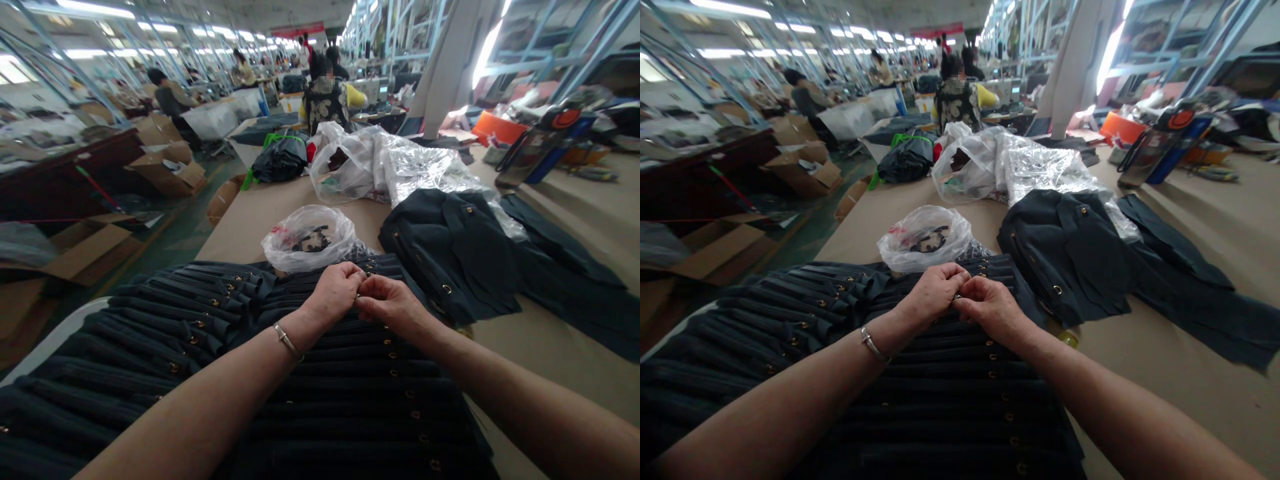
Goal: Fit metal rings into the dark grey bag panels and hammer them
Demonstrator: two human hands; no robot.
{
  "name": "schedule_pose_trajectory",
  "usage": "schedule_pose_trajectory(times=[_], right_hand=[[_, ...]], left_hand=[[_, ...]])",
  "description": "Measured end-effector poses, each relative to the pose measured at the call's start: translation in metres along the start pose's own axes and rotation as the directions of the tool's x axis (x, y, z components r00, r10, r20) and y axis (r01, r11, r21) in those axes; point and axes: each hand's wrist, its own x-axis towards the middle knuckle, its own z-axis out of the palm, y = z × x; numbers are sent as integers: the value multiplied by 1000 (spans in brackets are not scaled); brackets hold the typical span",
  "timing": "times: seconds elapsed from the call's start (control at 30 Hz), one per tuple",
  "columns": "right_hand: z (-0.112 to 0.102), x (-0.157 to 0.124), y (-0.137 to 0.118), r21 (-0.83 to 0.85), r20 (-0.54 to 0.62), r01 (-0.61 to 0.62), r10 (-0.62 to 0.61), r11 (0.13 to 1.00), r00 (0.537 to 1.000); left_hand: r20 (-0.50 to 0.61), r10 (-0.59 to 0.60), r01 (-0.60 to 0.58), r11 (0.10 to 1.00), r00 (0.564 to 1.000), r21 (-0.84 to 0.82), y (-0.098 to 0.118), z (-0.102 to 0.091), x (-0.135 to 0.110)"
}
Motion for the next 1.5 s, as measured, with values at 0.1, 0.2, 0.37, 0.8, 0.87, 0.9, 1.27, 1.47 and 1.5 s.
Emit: schedule_pose_trajectory(times=[0.1, 0.2, 0.37, 0.8, 0.87, 0.9, 1.27, 1.47, 1.5], right_hand=[[-1, 1, 1, 16, -21, -33, 33, 999, 999], [-9, 1, -3, -15, -7, -47, 47, 999, 999], [-31, -3, -9, -45, -38, -113, 111, 993, 993], [-50, -20, -1, -1, 30, -122, 122, 993, 992], [-54, -17, 2, -106, 25, -125, 128, 987, 991], [-56, -16, 3, -217, 18, -120, 126, 969, 992], [-60, -13, 19, -688, 29, -19, 53, 725, 998], [-61, -10, 14, -693, 61, -28, 97, 721, 993], [-62, -9, 13, -696, 75, -22, 103, 718, 992]], left_hand=[[11, -36, 36, 999, 999, -39, 0, 4, -4], [60, -114, 120, 987, 992, -108, 1, 5, -9], [187, -208, 240, 956, 960, -168, 3, 4, -15], [307, -272, 276, 961, 912, 32, 9, 6, -13], [277, -193, 165, 979, 941, 121, 9, 9, -9], [269, -140, 94, 980, 953, 175, 9, 10, -7], [293, -52, -105, 864, 955, 493, 3, 18, 0], [301, -51, -112, 857, 952, 502, 6, 16, -1], [304, -50, -115, 858, 951, 501, 6, 16, -1]])
